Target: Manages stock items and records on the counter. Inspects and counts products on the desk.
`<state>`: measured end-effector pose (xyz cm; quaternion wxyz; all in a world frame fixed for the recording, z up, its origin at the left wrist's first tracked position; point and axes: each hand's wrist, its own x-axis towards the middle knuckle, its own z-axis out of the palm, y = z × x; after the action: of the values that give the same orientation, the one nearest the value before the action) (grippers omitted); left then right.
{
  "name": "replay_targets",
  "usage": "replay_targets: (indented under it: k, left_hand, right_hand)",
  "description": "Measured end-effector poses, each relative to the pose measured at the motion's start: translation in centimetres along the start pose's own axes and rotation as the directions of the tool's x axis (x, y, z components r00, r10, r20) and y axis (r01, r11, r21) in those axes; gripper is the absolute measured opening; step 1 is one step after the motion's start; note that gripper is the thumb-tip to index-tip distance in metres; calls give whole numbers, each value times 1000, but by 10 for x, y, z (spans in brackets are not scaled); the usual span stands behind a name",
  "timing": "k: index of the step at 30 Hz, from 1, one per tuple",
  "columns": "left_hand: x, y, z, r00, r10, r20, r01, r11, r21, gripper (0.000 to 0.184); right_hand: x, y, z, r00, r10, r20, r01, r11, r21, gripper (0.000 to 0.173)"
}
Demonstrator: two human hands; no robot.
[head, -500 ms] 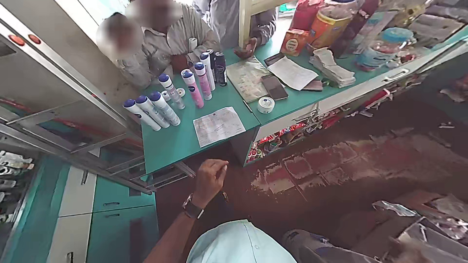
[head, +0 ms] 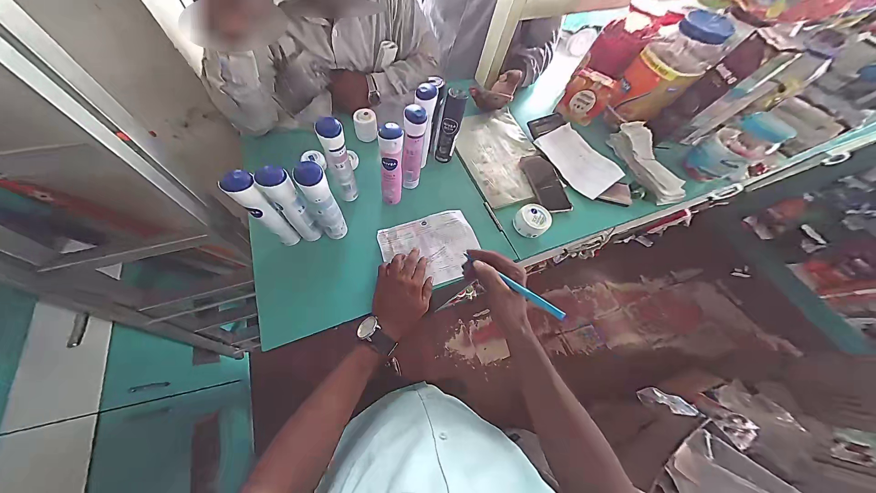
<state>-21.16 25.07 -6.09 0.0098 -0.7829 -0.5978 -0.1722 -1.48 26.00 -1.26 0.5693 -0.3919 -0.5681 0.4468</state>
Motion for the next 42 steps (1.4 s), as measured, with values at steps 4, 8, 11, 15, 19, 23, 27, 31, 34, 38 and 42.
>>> replay_targets:
  k: [4,8,11,15,19,23,27,31,34,38,42]
  left_hand:
    - [0,2,-4,1000,-14,18,14,1000,5,48]
    - [3,5,-7,993,-61,105,66,997,-40,47]
    - [3,4,-2,997,-66,50,68,997,-30,46]
    - [-1,4,4,998,-56,-16,56,998,9,47]
    - [1,3,4,998,-55,-25,55,998,20,47]
    - [1,4,4,997,-61,-36,63,998,32,46]
    - [0,4,4,997,-73,-29,73,997,10,46]
    - [0,2,5,997,-62,-42,63,998,19,47]
    - [-1,2,5,997,-61,-45,62,998,21,47]
    - [-1,2,5,998,-55,-38,57,998,33,47]
    - [-1,2,6,997,-57,-46,59,997,55,47]
  right_hand:
    - [43,18,30,996,74,44,-74,997,-9,24]
    - [77,41,38,981,126,149,-97,978,-185,12]
    - [92,60,35,973,67,222,37,900,-433,6]
    - [89,70,31,964,11,264,109,892,-438,5]
    - [90,71,31,964,9,267,113,891,-441,6]
    - [90,68,33,955,22,295,120,883,-454,7]
    - [84,70,34,966,-75,245,188,858,-477,8]
    - [84,72,24,998,-32,49,40,985,-169,4]
    - [91,70,21,995,100,10,-100,995,20,11]
    - [94,70,20,994,86,68,-91,992,85,12]
    - [93,70,22,995,57,86,-66,992,107,10]
